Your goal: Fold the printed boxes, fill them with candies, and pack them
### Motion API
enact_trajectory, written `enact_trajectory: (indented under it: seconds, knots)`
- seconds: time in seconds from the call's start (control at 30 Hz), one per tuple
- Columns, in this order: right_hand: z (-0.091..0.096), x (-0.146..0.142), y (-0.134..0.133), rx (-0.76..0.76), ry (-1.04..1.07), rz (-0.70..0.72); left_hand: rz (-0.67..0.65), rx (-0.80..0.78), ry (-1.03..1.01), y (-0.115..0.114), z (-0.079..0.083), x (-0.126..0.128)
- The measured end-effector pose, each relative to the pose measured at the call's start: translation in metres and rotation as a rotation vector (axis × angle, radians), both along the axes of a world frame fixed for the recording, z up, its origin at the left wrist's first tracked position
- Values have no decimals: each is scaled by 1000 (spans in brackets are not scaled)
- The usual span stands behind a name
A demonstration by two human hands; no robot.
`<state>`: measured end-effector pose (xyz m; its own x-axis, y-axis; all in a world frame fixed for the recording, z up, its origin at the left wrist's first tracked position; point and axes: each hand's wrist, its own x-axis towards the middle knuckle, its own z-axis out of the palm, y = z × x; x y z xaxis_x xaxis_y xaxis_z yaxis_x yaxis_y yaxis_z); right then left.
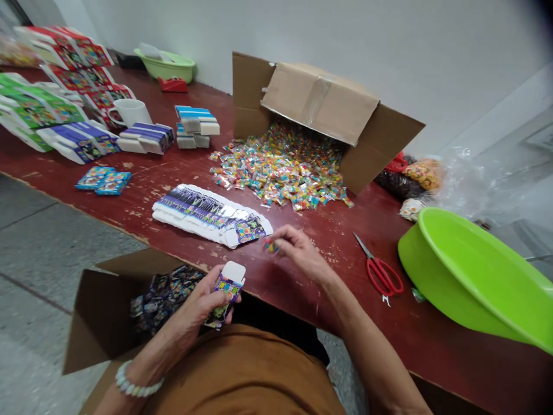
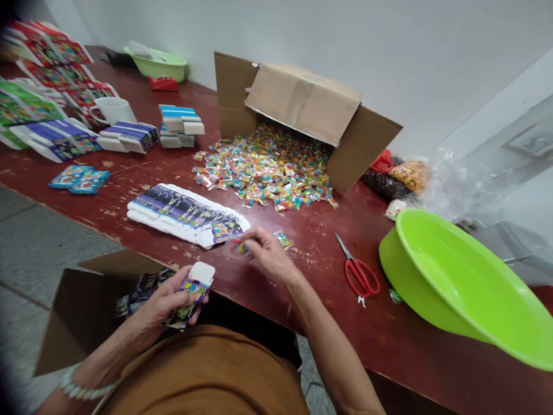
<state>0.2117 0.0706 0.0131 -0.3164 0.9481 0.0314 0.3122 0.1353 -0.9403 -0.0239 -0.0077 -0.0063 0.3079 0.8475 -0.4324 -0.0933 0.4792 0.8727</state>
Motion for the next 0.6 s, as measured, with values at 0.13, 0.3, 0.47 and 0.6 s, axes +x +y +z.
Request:
enact_trajectory:
  seconds: [0.13,0.3,0.47,0.6]
  knots:
    - [2,-26,-32,170,-125,244,-76,111,85,-2,4,10]
    - [0,-43,-39,316,-137,228,-61,201,151,-4,7,19]
    - [0,-44,-40,134,-81,119,79,28,-111,-4,14,19]
    - [1,-43,-44,316,-245,161,208,-41,-268,-2,16,18]
